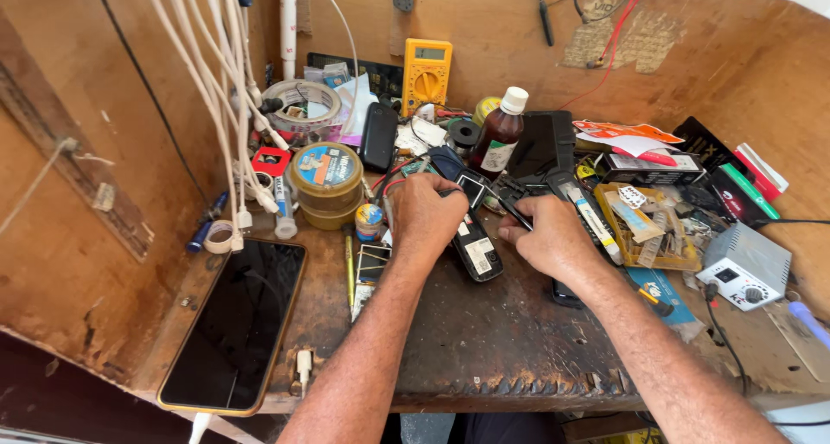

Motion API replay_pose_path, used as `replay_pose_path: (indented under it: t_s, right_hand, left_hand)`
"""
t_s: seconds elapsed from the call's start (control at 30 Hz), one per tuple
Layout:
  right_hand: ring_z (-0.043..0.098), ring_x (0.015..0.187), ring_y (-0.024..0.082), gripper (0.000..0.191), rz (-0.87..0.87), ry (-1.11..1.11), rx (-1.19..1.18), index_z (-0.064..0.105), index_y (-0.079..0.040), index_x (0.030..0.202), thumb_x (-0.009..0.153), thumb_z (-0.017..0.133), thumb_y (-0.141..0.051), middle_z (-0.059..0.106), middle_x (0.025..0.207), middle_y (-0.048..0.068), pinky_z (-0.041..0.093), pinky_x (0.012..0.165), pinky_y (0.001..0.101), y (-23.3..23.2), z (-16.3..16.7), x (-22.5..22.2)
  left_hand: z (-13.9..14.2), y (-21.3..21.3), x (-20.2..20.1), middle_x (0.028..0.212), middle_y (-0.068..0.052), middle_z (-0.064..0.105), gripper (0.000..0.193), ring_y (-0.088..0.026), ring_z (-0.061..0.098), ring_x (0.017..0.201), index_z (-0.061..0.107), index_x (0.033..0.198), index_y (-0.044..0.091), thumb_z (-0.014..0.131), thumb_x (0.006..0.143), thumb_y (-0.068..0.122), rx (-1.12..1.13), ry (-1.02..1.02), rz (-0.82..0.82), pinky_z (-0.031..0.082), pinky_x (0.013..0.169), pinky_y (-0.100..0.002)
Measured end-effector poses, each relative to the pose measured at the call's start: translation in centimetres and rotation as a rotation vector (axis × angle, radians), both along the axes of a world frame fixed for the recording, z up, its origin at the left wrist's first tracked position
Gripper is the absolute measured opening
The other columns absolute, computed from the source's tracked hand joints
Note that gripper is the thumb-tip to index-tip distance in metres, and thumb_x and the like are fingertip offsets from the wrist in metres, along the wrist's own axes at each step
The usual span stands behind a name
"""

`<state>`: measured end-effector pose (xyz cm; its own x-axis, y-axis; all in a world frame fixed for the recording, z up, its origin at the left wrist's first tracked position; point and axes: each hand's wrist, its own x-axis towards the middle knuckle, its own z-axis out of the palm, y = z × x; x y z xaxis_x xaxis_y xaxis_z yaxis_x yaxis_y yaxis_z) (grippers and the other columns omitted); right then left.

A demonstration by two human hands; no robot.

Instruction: The person disassembles a black mobile phone using a small screwdriver to remove screws and separate the casing. They manipulate the internal components, including the battery and circuit board, and reassemble the device on a cluttered workbench.

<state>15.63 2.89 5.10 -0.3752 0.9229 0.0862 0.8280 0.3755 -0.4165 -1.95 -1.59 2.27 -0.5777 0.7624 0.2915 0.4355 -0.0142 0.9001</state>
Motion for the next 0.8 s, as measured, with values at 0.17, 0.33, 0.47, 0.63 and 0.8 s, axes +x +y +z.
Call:
replay_pose_path:
  t_s: [0.17, 0.33, 0.47, 0.63, 0.8]
  right_hand:
    - [0.077, 0.085, 0.026, 0.022, 0.013, 0.006, -0.013, 0.08, -0.006, 0.096, 0.08, 0.083, -0.02, 0.078, 0.085, 0.017, 0.057, 0.081, 0.0409, -0.5, 0.0, -0.4]
    - [0.077, 0.087, 0.029, 0.03, -0.027, -0.054, -0.005, 0.077, -0.006, 0.106, 0.082, 0.082, -0.024, 0.077, 0.09, 0.02, 0.057, 0.082, 0.0442, -0.9, -0.2, -0.8]
    - [0.073, 0.094, 0.037, 0.038, -0.009, -0.174, 0.005, 0.073, -0.005, 0.117, 0.09, 0.073, -0.032, 0.075, 0.097, 0.024, 0.055, 0.086, 0.0487, -0.7, -0.8, -0.6]
    - [0.069, 0.102, 0.042, 0.04, 0.029, -0.008, 0.061, 0.068, 0.001, 0.118, 0.099, 0.059, -0.033, 0.072, 0.104, 0.027, 0.052, 0.09, 0.0501, 0.6, -0.9, 0.2]
    - [0.067, 0.106, 0.043, 0.042, 0.01, 0.06, 0.063, 0.062, 0.004, 0.122, 0.104, 0.055, -0.033, 0.07, 0.108, 0.03, 0.05, 0.091, 0.0488, 1.0, -0.1, 0.8]
  left_hand:
    - [-0.1, 0.2, 0.0, 0.074, -0.018, 0.076, 0.02, -0.032, 0.075, 0.077, 0.082, 0.082, 0.01, 0.07, 0.069, 0.02, -0.055, -0.002, -0.016, 0.057, 0.081, -0.042]
    - [-0.6, 0.6, 0.0, 0.076, -0.019, 0.076, 0.02, -0.033, 0.075, 0.079, 0.082, 0.082, 0.01, 0.071, 0.07, 0.022, -0.041, 0.031, 0.001, 0.056, 0.082, -0.043]
    - [-0.7, 0.6, 0.0, 0.075, -0.018, 0.076, 0.02, -0.033, 0.074, 0.076, 0.083, 0.08, 0.011, 0.07, 0.069, 0.021, -0.002, 0.021, 0.002, 0.056, 0.081, -0.042]
    - [-0.3, 0.5, 0.2, 0.071, -0.015, 0.076, 0.019, -0.025, 0.074, 0.063, 0.081, 0.087, 0.006, 0.072, 0.075, 0.018, -0.026, -0.24, -0.09, 0.059, 0.06, -0.037]
    - [-0.4, 0.8, 0.6, 0.077, -0.01, 0.076, 0.019, -0.018, 0.074, 0.062, 0.077, 0.094, -0.003, 0.072, 0.081, 0.009, 0.017, -0.522, -0.184, 0.06, 0.045, -0.031]
